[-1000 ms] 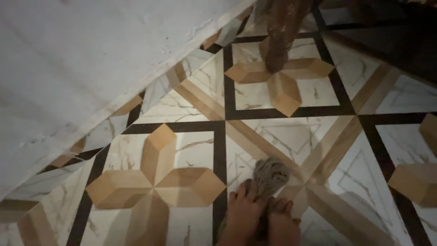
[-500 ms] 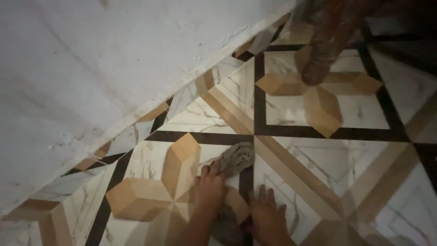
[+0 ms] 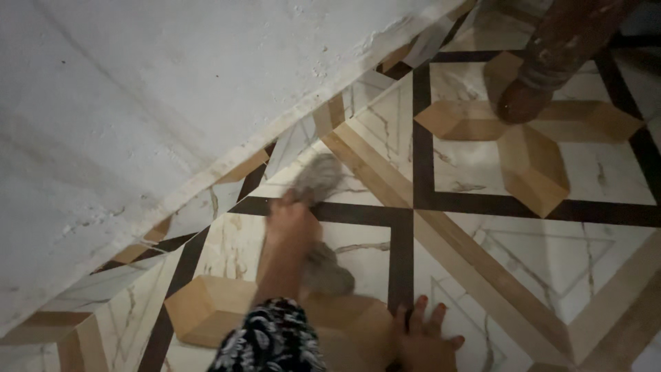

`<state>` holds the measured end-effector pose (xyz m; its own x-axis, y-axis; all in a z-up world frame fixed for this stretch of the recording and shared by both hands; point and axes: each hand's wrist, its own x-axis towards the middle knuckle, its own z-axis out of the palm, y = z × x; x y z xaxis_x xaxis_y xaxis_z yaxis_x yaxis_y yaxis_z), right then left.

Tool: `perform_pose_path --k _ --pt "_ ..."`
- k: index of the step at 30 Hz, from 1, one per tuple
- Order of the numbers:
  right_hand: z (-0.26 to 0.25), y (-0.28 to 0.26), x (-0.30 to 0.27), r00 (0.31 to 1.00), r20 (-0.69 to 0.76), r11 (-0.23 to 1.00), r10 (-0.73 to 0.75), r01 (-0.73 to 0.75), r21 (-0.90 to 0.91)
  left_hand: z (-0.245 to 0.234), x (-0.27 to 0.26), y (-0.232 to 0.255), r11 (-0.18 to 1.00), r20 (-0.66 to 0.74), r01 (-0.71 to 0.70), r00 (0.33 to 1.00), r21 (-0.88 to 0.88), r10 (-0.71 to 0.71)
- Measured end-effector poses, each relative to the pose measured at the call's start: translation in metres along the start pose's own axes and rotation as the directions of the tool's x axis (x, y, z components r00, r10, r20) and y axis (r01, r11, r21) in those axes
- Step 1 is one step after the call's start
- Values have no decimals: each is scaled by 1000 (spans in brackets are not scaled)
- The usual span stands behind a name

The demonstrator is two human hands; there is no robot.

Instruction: The person scrubs a patterned tile floor using a cloth held in their hands. They move the cloth back and forth across the surface, focusing on the grout lines and the geometric patterns of the tiles.

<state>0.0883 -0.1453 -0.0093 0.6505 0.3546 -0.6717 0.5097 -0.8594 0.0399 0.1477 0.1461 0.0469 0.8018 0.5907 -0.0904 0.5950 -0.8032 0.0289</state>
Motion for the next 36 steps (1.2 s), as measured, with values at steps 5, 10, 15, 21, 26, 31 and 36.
perform_pose_path --k 5,10,15,21,26,31,36 --pt "16 3 10 999 30 999 -28 28 -19 8 -4 -87 979 -21 189 981 -81 -191" --pt "10 5 4 997 -66 999 -40 42 34 18 -40 -131 965 -99 261 960 -22 -261" --pt "-24 -1 -21 999 14 996 -52 51 70 30 -71 -110 943 -112 332 938 31 -327" --pt "-38 -4 -37 998 -27 998 -52 53 18 58 -132 -13 998 39 -44 998 54 42" --pt "-15 -2 -26 993 -116 999 -28 22 -46 56 -199 66 863 -19 -464 882 -197 470" --pt "-11 -2 -20 990 -144 1000 -3 4 4 58 -184 55 785 -249 -610 781 -109 572" --pt "-18 1 -22 997 -72 1000 -9 7 -25 48 -101 11 942 137 -335 932 -19 335"
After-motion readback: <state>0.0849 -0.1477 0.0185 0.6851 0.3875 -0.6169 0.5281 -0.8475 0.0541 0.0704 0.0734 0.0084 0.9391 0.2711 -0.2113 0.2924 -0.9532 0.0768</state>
